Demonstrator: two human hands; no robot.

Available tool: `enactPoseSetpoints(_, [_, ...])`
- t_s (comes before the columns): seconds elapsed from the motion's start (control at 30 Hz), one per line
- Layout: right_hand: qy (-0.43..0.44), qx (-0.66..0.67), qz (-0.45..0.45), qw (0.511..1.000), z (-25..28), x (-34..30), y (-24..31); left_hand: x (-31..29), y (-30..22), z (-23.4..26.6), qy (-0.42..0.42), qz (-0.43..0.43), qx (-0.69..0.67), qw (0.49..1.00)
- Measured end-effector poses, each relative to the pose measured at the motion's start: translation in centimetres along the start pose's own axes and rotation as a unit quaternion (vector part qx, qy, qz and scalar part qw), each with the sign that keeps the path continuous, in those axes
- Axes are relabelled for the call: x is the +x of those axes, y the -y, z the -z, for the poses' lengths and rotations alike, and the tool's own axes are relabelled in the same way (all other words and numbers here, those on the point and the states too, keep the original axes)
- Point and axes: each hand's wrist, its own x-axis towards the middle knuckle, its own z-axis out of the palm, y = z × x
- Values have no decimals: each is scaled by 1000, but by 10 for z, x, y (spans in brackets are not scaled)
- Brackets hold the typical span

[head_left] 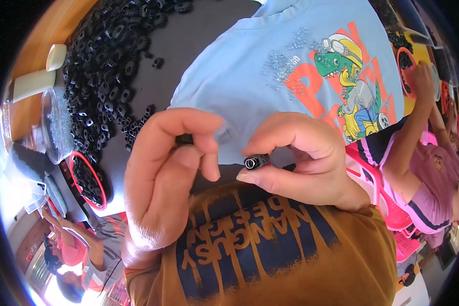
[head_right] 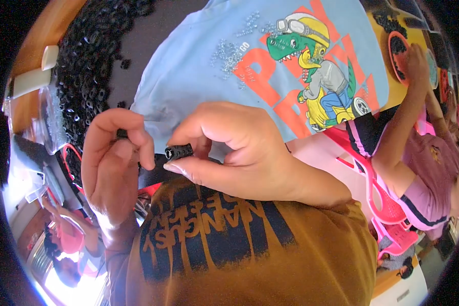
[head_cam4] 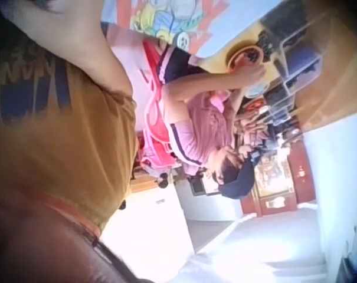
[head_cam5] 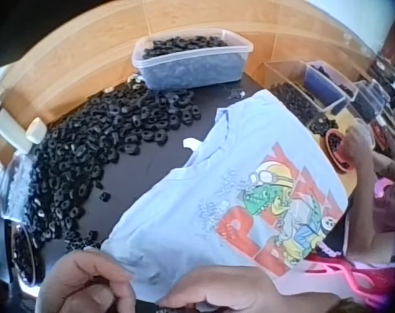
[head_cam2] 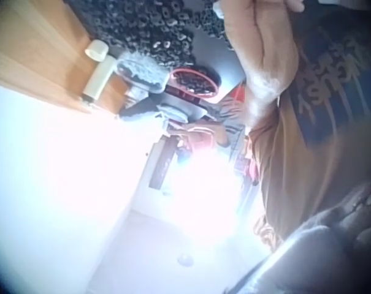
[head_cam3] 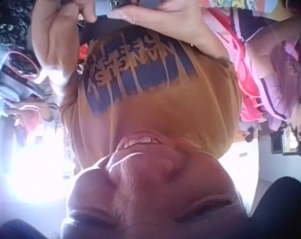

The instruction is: Attaching decorative black plastic components to a light blue graphic t-shirt.

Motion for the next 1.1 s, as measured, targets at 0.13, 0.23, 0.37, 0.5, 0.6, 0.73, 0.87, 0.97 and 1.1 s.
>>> enactPoseSetpoints(0.13, [4, 73, 14, 997, -7, 4, 1, -15, -1, -5, -53, -49, -31, 997])
enactPoseSetpoints(0.23, [-1, 110, -4, 994, -15, 6, -2, -16, 14, -2, -10, -152, -5, 988])
enactPoseSetpoints(0.37, [8, 185, -65, 981, -20, 5, -1, -14, 13, -2, 8, -151, -15, 988])
enactPoseSetpoints(0.5, [9, 371, -126, 920, -31, 11, 10, -14, 16, 2, 4, -112, -20, 993])
enactPoseSetpoints(0.6, [29, 350, -80, 933, -35, 5, -1, -15, 18, -1, -34, -73, -33, 996])
enactPoseSetpoints(0.73, [41, 301, -71, 950, -31, 5, -4, -12, 17, -2, -46, -58, -58, 996])
enactPoseSetpoints(0.87, [6, 236, -41, 971, -30, 7, -6, -10, 7, -1, -64, -2, -74, 995])
enactPoseSetpoints(0.97, [26, 147, -32, 988, -19, 7, -7, -11, 18, 16, -3, -42, -8, 999])
enactPoseSetpoints(1.1, [47, 140, -65, 987, -17, 6, -4, -11, 15, 14, -49, -93, 21, 994])
